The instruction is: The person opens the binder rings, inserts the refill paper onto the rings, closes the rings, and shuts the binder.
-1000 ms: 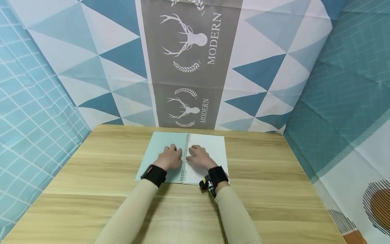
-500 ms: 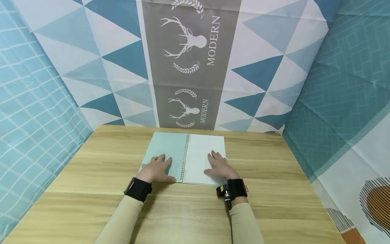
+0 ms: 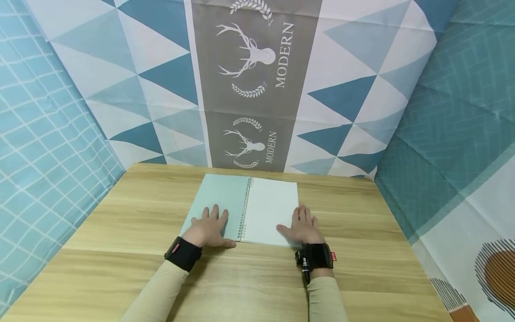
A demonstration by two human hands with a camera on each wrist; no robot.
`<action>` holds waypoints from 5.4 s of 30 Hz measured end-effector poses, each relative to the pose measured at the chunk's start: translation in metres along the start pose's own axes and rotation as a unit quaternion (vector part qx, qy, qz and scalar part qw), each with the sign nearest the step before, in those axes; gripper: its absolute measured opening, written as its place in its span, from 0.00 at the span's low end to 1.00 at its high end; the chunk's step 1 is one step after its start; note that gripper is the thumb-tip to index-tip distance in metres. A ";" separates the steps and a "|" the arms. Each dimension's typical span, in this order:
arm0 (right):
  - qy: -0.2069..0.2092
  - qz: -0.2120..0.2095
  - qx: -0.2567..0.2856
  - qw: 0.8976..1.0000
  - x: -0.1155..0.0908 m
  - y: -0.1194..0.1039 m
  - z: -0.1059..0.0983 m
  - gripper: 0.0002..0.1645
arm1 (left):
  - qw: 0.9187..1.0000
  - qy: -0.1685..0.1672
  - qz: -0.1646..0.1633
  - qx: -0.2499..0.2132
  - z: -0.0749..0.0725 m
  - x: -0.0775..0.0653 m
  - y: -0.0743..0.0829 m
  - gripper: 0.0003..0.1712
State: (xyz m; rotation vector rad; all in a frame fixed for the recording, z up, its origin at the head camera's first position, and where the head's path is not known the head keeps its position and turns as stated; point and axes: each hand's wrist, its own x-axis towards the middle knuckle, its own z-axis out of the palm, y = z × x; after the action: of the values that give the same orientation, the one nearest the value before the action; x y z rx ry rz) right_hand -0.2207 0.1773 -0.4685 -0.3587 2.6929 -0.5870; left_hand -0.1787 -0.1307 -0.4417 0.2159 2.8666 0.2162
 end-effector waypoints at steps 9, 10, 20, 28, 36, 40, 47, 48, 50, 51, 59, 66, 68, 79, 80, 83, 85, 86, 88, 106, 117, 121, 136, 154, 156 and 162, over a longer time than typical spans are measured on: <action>0.035 0.022 0.039 0.998 -0.015 0.017 -0.015 0.64 | 0.997 -0.001 0.044 -0.063 -0.006 0.005 -0.014 0.53; 0.046 0.015 0.044 0.998 -0.016 0.017 -0.018 0.63 | 0.996 0.014 0.052 -0.068 -0.007 0.006 -0.015 0.50; 0.171 -0.060 0.013 0.983 -0.025 -0.028 -0.036 0.53 | 0.981 0.169 0.077 -0.049 -0.023 0.006 0.004 0.42; 0.162 -0.105 -0.066 0.979 -0.026 -0.088 -0.007 0.58 | 0.975 0.176 0.133 0.021 -0.020 -0.015 0.031 0.47; 0.157 -0.106 -0.088 0.978 -0.032 -0.098 -0.002 0.62 | 0.971 0.178 0.153 0.035 -0.015 -0.017 0.019 0.55; 0.136 -0.093 -0.098 0.981 -0.031 -0.093 0.002 0.66 | 0.976 0.143 0.163 0.026 -0.006 -0.011 0.009 0.57; 0.100 -0.099 -0.106 0.984 -0.023 -0.086 0.015 0.67 | 0.982 0.090 0.167 0.021 0.012 -0.002 0.004 0.59; 0.094 -0.098 -0.108 0.985 -0.022 -0.085 0.016 0.67 | 0.982 0.085 0.165 0.019 0.014 -0.001 0.003 0.59; 0.084 -0.093 -0.110 0.986 -0.020 -0.083 0.019 0.67 | 0.984 0.076 0.160 0.014 0.017 -0.001 0.002 0.57; 0.080 -0.092 -0.110 0.986 -0.019 -0.082 0.021 0.67 | 0.985 0.070 0.158 0.012 0.018 0.000 0.002 0.56; 0.052 -0.080 -0.104 0.990 -0.016 -0.079 0.026 0.65 | 0.986 0.067 0.152 0.019 0.022 0.003 0.002 0.51; 0.022 -0.078 -0.106 0.991 -0.016 -0.072 0.032 0.64 | 0.981 0.094 0.164 0.045 0.022 0.002 0.003 0.45; 0.011 -0.078 -0.111 0.991 -0.018 -0.071 0.033 0.62 | 0.979 0.098 0.170 0.052 0.023 0.002 0.003 0.44; 0.003 -0.107 -0.116 0.987 -0.016 -0.072 0.029 0.51 | 0.945 0.201 0.240 0.095 0.026 0.000 -0.011 0.36; 0.003 -0.108 -0.115 0.987 -0.015 -0.072 0.029 0.50 | 0.942 0.209 0.245 0.097 0.026 -0.001 -0.013 0.36; 0.005 -0.107 -0.114 0.988 -0.014 -0.071 0.027 0.49 | 0.937 0.221 0.251 0.101 0.026 -0.003 -0.020 0.34; 0.003 -0.106 -0.109 0.988 -0.013 -0.070 0.026 0.48 | 0.938 0.220 0.249 0.104 0.026 -0.004 -0.026 0.33; 0.002 -0.105 -0.107 0.989 -0.013 -0.070 0.026 0.48 | 0.938 0.219 0.248 0.106 0.027 -0.005 -0.028 0.32; -0.002 -0.103 -0.105 0.989 -0.013 -0.068 0.027 0.48 | 0.936 0.220 0.250 0.110 0.027 -0.006 -0.033 0.30; -0.006 -0.112 -0.101 0.989 -0.013 -0.066 0.027 0.47 | 0.888 0.260 0.334 0.177 0.036 -0.015 -0.017 0.12; -0.007 -0.111 -0.095 0.989 -0.014 -0.064 0.027 0.47 | 0.920 0.201 0.289 0.173 0.040 -0.042 -0.027 0.23; -0.009 -0.113 -0.106 0.988 -0.008 -0.063 0.023 0.48 | 0.948 0.183 0.224 0.130 0.036 -0.062 -0.048 0.25; -0.016 -0.104 -0.087 0.991 -0.009 -0.063 0.022 0.48 | 0.972 0.119 0.122 -0.162 0.011 -0.074 -0.123 0.28; -0.016 -0.110 -0.079 0.991 -0.010 -0.061 0.027 0.47 | 0.828 -0.085 -0.070 -0.549 -0.001 -0.001 -0.154 0.29; -0.017 -0.115 -0.079 0.990 -0.010 -0.061 0.027 0.48 | 0.833 -0.084 -0.085 -0.540 -0.002 0.003 -0.155 0.28; -0.008 -0.107 -0.087 0.990 -0.010 -0.058 0.023 0.48 | 0.840 -0.078 -0.075 -0.531 -0.007 0.008 -0.152 0.29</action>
State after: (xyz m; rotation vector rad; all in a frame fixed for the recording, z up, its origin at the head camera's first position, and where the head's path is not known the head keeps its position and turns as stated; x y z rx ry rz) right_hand -0.1932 0.1208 -0.4594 -0.7016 2.7168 -0.4055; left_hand -0.2074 -0.2790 -0.4625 -0.2043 2.1588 1.5702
